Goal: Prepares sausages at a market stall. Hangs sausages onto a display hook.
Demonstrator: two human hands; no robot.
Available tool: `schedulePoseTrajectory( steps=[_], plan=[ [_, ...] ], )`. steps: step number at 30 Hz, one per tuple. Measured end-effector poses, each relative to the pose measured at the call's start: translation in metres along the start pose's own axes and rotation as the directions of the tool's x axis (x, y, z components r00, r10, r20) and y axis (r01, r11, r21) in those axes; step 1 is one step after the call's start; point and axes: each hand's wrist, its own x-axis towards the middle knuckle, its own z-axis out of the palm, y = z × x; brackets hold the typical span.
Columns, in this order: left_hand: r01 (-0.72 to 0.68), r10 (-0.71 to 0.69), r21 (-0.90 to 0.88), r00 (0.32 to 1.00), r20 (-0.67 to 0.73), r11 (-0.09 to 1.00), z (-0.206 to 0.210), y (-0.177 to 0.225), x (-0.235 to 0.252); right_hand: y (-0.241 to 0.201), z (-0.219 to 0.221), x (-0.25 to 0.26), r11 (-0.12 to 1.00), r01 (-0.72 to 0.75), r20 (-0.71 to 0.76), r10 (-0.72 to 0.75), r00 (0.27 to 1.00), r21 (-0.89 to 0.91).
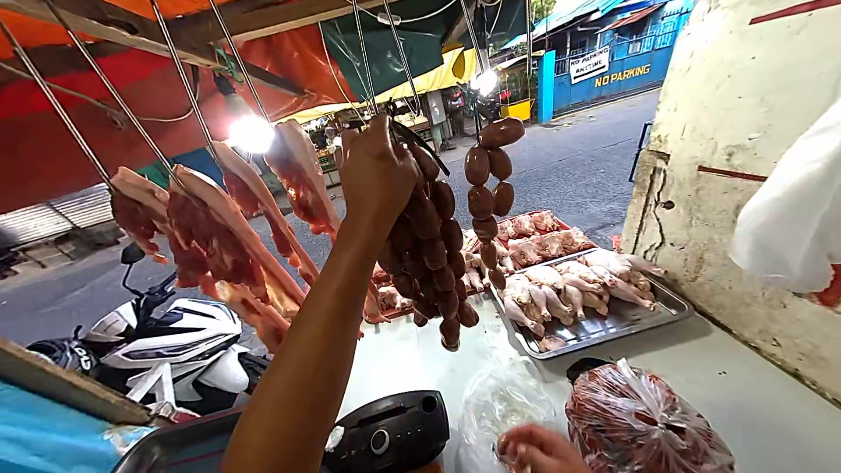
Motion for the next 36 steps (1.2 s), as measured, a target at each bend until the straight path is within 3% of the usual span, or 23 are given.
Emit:
schedulePoseTrajectory(
  steps=[3,6,10,17,23,25,27,31,36],
  plan=[
    [0.113,-0.132,0.118,0.977,0.166,0.987,-0.005,0.024,0.01,-0.055,-0.014,0.033,0.953,0.27,-0.054,-0.28,0.959,-0.14],
    [0.132,-0.16,0.12,0.95,0.27,0.984,-0.004,0.033,0.025,-0.131,-0.019,0.065,0.794,0.493,-0.081,-0.552,0.83,-0.355],
    [0.19,-0.123,-0.206,0.947,0.298,0.96,0.005,0.017,0.036,-0.225,-0.009,0.097,0.641,0.643,-0.127,-0.743,0.657,-0.42],
    [0.314,-0.203,-0.627,0.948,0.244,0.713,0.002,0.005,0.019,-0.335,-0.003,0.137,0.361,0.717,-0.015,-0.898,0.439,-0.596],
    [0.408,-0.343,-0.72,0.906,0.247,0.562,0.004,0.005,0.016,-0.403,-0.002,0.19,0.243,0.674,0.082,-0.908,0.412,-0.697],
    [0.438,-0.392,-0.712,0.887,0.243,0.549,0.005,0.007,0.014,-0.415,0.001,0.197,0.296,0.629,0.09,-0.857,0.507,-0.719],
    [0.444,-0.422,-0.683,0.881,0.215,0.58,0.008,0.009,0.012,-0.425,0.005,0.198,0.4,0.594,0.061,-0.794,0.605,-0.698],
    [0.385,-0.406,-0.625,0.906,0.118,0.679,0.012,0.011,-0.001,-0.442,0.012,0.192,0.592,0.529,-0.046,-0.692,0.721,-0.608],
    [0.293,-0.379,-0.506,0.922,-0.074,0.811,0.018,0.015,-0.019,-0.442,0.031,0.183,0.649,0.455,-0.173,-0.669,0.723,-0.61]
  ],
)
